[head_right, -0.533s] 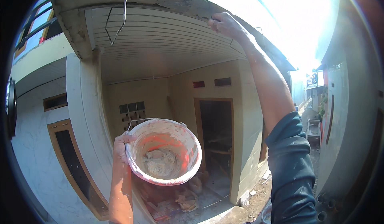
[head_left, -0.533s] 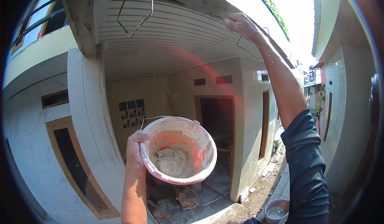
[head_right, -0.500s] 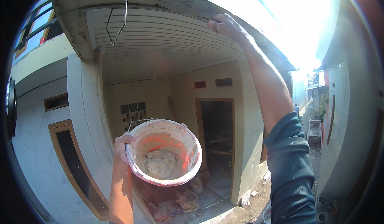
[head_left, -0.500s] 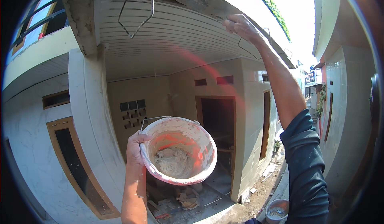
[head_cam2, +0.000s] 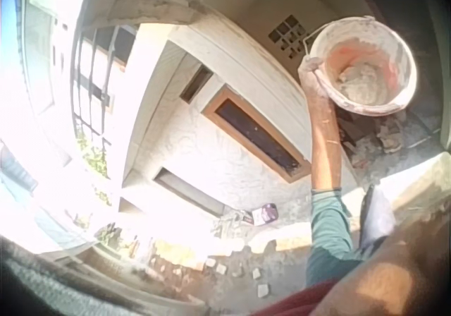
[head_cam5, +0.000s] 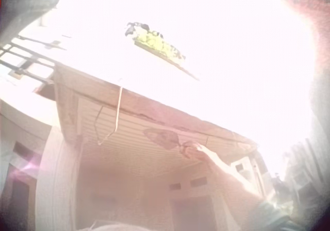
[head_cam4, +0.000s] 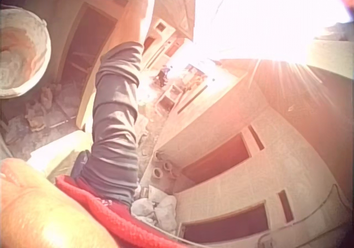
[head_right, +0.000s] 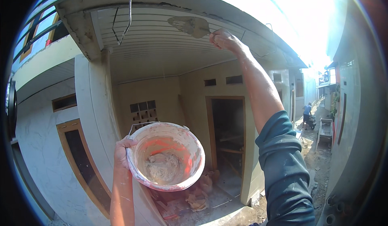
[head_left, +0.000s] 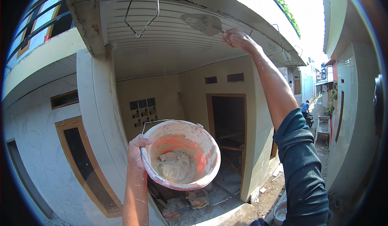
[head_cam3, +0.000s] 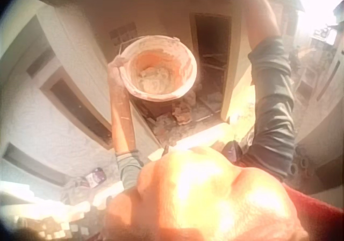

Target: The person scoops plaster from a bucket using a trowel and applies it along the ceiling overhang of a building.

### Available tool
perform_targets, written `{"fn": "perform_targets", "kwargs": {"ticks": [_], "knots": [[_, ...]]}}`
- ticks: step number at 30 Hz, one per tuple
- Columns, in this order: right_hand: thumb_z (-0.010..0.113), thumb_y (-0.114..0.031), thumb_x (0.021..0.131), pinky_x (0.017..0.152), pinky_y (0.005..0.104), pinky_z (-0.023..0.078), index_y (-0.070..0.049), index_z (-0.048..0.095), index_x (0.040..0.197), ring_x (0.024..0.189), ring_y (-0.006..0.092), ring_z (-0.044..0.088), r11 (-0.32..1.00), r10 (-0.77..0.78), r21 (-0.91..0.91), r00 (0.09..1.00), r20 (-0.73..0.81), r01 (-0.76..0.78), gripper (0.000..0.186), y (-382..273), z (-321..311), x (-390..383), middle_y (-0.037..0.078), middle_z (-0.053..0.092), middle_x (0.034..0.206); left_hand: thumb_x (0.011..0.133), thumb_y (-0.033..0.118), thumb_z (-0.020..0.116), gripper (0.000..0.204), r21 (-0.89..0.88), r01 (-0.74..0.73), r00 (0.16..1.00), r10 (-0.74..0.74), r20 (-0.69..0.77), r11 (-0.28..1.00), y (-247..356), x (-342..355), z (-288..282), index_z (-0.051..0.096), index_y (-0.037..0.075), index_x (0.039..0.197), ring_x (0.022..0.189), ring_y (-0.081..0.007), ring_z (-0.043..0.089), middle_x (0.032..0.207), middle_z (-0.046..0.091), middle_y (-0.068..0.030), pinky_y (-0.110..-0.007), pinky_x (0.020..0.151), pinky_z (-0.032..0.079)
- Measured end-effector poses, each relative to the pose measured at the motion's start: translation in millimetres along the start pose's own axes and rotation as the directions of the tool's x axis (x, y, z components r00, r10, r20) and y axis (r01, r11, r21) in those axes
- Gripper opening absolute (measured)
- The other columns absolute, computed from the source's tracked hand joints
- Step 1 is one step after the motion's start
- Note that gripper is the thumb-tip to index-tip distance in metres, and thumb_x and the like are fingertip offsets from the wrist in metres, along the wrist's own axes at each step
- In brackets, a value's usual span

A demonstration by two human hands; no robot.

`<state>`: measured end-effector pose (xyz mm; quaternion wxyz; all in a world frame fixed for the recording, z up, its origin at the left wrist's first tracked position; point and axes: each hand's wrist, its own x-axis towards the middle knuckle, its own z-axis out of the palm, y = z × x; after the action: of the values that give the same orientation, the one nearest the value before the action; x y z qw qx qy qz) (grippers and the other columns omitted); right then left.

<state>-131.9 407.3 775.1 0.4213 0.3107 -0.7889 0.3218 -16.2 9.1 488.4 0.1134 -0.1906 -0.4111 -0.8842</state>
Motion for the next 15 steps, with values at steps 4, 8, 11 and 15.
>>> {"fn": "perform_targets", "kwargs": {"ticks": [4,8,11,15], "knots": [[0.044,-0.019,0.085,0.065,0.0325,0.041,-0.005,0.059,0.079,0.065,0.0139,0.048,0.999,0.019,-0.051,1.000,0.003,-0.019,0.022,0,-4,-30,0.002,0.049,0.062,0.071,-0.008,0.056,0.028,0.003,-0.023,0.999,0.023,-0.026,1.000,2,-3,3,0.055,-0.006,0.099,0.091,-0.0308,0.065,0.100,0.064,-0.0204,-0.042,0.087,0.054],[0.049,-0.030,0.095,0.063,0.0295,0.041,-0.003,0.062,0.083,0.065,0.0111,0.047,0.970,-0.098,0.216,0.993,-0.069,0.110,0.032,-11,-11,-34,0.000,0.051,0.065,0.071,-0.009,0.056,0.030,0.010,-0.036,0.999,0.036,-0.002,0.999,5,-11,16,0.056,-0.006,0.101,0.092,-0.0308,0.066,0.102,0.065,-0.0207,-0.042,0.088,0.054],[0.051,-0.036,0.098,0.062,0.0287,0.041,-0.001,0.062,0.087,0.065,0.0109,0.046,0.926,-0.210,0.295,0.971,-0.117,0.236,0.038,-28,-14,-17,0.001,0.052,0.069,0.071,-0.009,0.056,0.029,0.003,-0.002,1.000,0.002,0.001,1.000,2,-4,6,0.057,-0.005,0.100,0.091,-0.0312,0.066,0.101,0.066,-0.0205,-0.042,0.089,0.054],[0.047,-0.026,0.094,0.067,0.0306,0.043,-0.003,0.061,0.084,0.066,0.0134,0.048,0.976,-0.171,0.124,0.983,-0.070,0.179,0.029,-44,-12,15,0.003,0.054,0.070,0.071,-0.009,0.057,0.028,0.074,-0.015,0.999,0.018,-0.038,0.997,1,0,-5,0.058,-0.005,0.099,0.089,-0.0316,0.067,0.100,0.066,-0.0198,-0.043,0.089,0.054]]}}
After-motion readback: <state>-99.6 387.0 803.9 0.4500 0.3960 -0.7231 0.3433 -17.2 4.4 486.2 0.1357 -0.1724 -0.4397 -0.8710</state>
